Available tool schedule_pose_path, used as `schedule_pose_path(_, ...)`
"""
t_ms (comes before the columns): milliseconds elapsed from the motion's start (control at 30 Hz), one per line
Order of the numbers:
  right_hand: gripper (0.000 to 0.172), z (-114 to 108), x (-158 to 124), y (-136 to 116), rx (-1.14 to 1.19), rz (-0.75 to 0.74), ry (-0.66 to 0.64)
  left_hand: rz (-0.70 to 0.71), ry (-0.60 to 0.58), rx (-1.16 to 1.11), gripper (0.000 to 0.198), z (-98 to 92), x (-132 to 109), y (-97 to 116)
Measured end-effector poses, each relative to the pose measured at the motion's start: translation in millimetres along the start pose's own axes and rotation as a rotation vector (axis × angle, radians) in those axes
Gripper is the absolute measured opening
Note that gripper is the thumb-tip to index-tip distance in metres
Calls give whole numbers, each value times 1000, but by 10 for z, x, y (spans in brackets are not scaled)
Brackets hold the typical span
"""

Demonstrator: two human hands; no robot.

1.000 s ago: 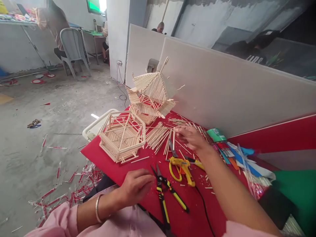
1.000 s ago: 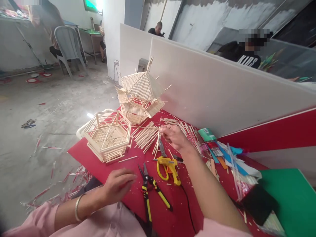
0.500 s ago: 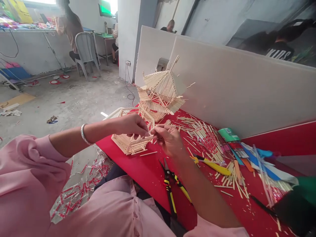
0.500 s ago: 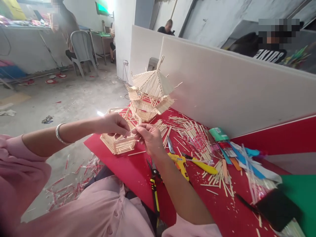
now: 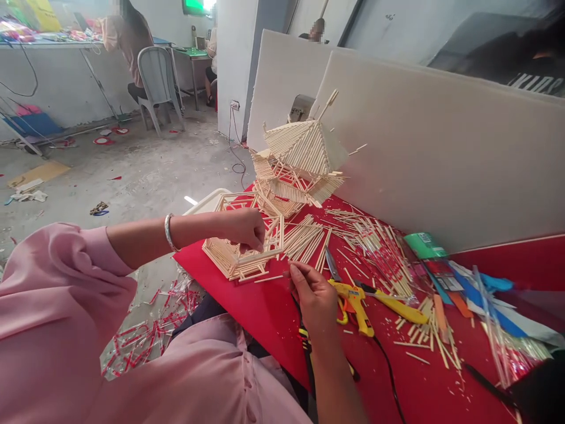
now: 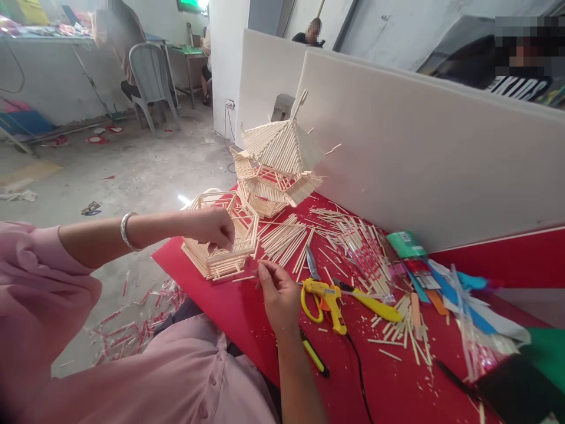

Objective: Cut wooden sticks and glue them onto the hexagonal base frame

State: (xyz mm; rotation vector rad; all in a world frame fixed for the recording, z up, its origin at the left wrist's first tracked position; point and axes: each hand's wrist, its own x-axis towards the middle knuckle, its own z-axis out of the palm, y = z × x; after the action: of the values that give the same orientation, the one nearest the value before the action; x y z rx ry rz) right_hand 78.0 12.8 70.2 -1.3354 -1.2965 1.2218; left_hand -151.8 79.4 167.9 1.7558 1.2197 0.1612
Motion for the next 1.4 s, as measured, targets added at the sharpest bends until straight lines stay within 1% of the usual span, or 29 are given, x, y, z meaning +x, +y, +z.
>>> schedule_pose_path(200, 37, -102, -52, 55, -16, 12, 13, -59, -60, 44, 7, 11, 42, -20)
schedule_pose_path(333, 35, -102, -68, 66, -34, 19, 11, -80, -97, -22, 11, 3, 46, -8)
schedule_pose_path(467, 36, -86, -76, 63, -55, 31, 1, -112, -110, -19, 17, -8, 45, 29)
schedule_pose_path(733, 37, -81, -92, 49, -93, 14, -13, -121, -153, -12, 12, -36, 79, -14)
schedule_pose_path(933, 38, -91, -102, 78, -123, 12, -24, -131, -170, 50, 20, -35, 80, 3)
schedule_pose_path(1033, 37, -93, -139, 85, -166, -20, -21, -117, -172, 36, 18, -37, 83, -4)
schedule_pose_path(1100, 35, -116, -197, 80, -239, -65, -11, -100, -178, 23, 16, -37, 80, -14)
schedule_pose_path(1200, 31, -240, -297, 82, -420, -177, -16, -93, -175, 11, 15, -30, 66, -19)
schedule_pose_path(1267, 29, -417, -319, 119, -573, -231, 8, -96, -182, 10, 16, -30, 65, -20)
schedule_pose_path(1333, 31, -683, -291, 200, -784, -209, 129, -95, -194, 8, 19, -41, 82, -19)
schedule_pose_path(1400, 40, -1003, -234, 316, -1061, -98, 289, -92, -207, 28, 21, -55, 100, -3)
